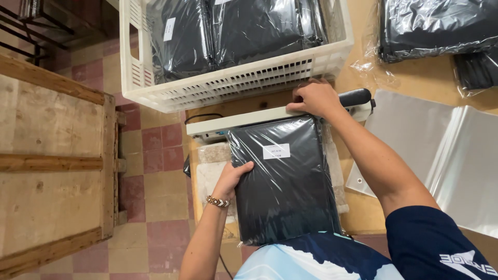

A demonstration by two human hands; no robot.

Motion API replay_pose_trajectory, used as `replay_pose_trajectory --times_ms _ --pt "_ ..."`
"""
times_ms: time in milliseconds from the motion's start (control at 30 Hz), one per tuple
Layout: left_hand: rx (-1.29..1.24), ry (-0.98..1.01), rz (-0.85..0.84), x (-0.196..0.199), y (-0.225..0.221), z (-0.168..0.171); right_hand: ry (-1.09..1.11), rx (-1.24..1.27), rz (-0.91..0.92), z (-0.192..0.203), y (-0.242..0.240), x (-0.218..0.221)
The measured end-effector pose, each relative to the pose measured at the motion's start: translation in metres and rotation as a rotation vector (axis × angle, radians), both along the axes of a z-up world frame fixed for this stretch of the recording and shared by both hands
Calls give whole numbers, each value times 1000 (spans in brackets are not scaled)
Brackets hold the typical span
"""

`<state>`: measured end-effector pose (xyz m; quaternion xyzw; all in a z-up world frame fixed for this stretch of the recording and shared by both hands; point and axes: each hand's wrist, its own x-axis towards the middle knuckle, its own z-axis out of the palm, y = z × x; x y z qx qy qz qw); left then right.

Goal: Seal black plastic bags using a manual heat sealer and stack them.

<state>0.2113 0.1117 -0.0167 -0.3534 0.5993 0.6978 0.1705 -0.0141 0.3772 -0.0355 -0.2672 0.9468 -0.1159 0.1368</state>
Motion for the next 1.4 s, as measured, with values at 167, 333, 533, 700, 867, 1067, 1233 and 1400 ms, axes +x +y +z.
replay_pose_trajectory --times_ms 167,333,533,700,867,1067,1233,1400 --pt "-6 22 -16 -2 4 9 8 7 6 -6 1 -2" --pt "2 42 2 1 4 -5 14 9 12 -6 1 -2" --pt "26 78 1 -9 8 8 68 21 17 -14 1 -3" --pt "13 72 -10 -7 3 -21 74 26 19 -16 1 -3" --pt "14 96 -68 -14 18 -2 74 45 28 -23 2 -6" --pt "10 100 -171 16 43 -21 92 62 38 -16 1 -5" --pt "-38 315 -298 90 64 20 66 -13 52 6 2 -4" --pt "-7 345 -135 160 58 -3 28 -31 54 29 0 5"
